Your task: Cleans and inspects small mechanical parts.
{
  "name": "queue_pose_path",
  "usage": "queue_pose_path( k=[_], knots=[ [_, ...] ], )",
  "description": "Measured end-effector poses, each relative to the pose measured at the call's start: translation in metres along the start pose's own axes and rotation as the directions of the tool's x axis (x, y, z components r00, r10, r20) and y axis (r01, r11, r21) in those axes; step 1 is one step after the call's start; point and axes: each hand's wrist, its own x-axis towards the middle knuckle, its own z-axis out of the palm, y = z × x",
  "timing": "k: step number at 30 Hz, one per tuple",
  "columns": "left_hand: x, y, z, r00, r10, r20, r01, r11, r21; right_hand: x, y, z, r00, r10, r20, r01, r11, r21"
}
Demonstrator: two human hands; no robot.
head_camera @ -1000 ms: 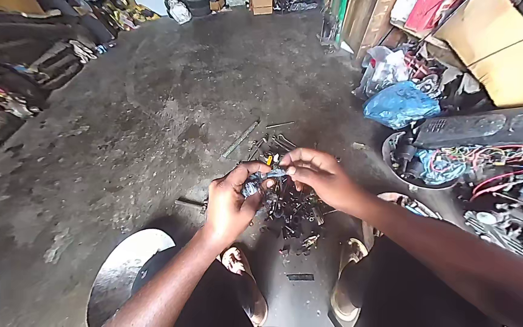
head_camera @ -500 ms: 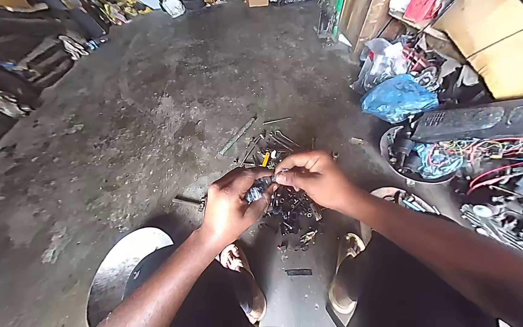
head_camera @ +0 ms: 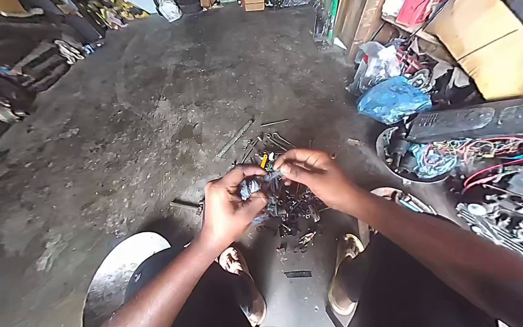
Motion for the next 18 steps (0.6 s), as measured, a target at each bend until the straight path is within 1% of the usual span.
queue_pose_path(
  k=[2, 3, 5, 7, 9, 11, 12, 14, 15, 18],
  knots=[
    [0.002, 0.001, -0.003, 0.998, -0.066, -0.016, 0.062, 0.984, -0.167, 0.001, 0.008, -0.002, 0.99, 0.062, 0.126, -0.056, 0.997, -0.05],
    [0.004, 0.001, -0.005, 0.996, -0.089, -0.024, 0.081, 0.971, -0.225, -0.001, 0.014, 0.0, 0.981, 0.103, 0.167, -0.089, 0.992, -0.09],
    [0.006, 0.0, -0.007, 0.99, -0.135, -0.044, 0.118, 0.953, -0.279, -0.005, 0.022, 0.008, 0.958, 0.145, 0.248, -0.111, 0.983, -0.144],
    [0.01, -0.003, -0.012, 0.985, -0.169, -0.045, 0.152, 0.953, -0.261, -0.004, 0.03, 0.015, 0.947, 0.137, 0.29, -0.087, 0.98, -0.181],
    [0.013, -0.006, -0.023, 0.98, -0.201, 0.004, 0.199, 0.965, -0.171, -0.004, 0.031, 0.017, 0.957, 0.155, 0.246, -0.087, 0.959, -0.268],
    [0.013, -0.011, -0.032, 0.972, -0.221, 0.085, 0.228, 0.97, -0.081, -0.004, 0.032, 0.015, 0.982, 0.129, 0.139, -0.065, 0.918, -0.392],
    [0.012, -0.013, -0.033, 0.971, -0.217, 0.099, 0.223, 0.973, -0.052, -0.004, 0.03, 0.013, 0.988, 0.119, 0.099, -0.061, 0.887, -0.457],
    [0.01, -0.017, -0.029, 0.977, -0.192, 0.088, 0.195, 0.98, -0.027, -0.004, 0.025, 0.012, 0.994, 0.09, 0.055, -0.042, 0.816, -0.576],
    [0.009, -0.018, -0.025, 0.979, -0.196, 0.057, 0.197, 0.98, -0.018, -0.005, 0.024, 0.013, 0.996, 0.08, 0.047, -0.033, 0.777, -0.628],
    [0.008, -0.017, -0.018, 0.97, -0.242, -0.023, 0.241, 0.97, -0.037, -0.01, 0.017, 0.024, 0.998, 0.042, 0.043, 0.006, 0.65, -0.759]
  ],
)
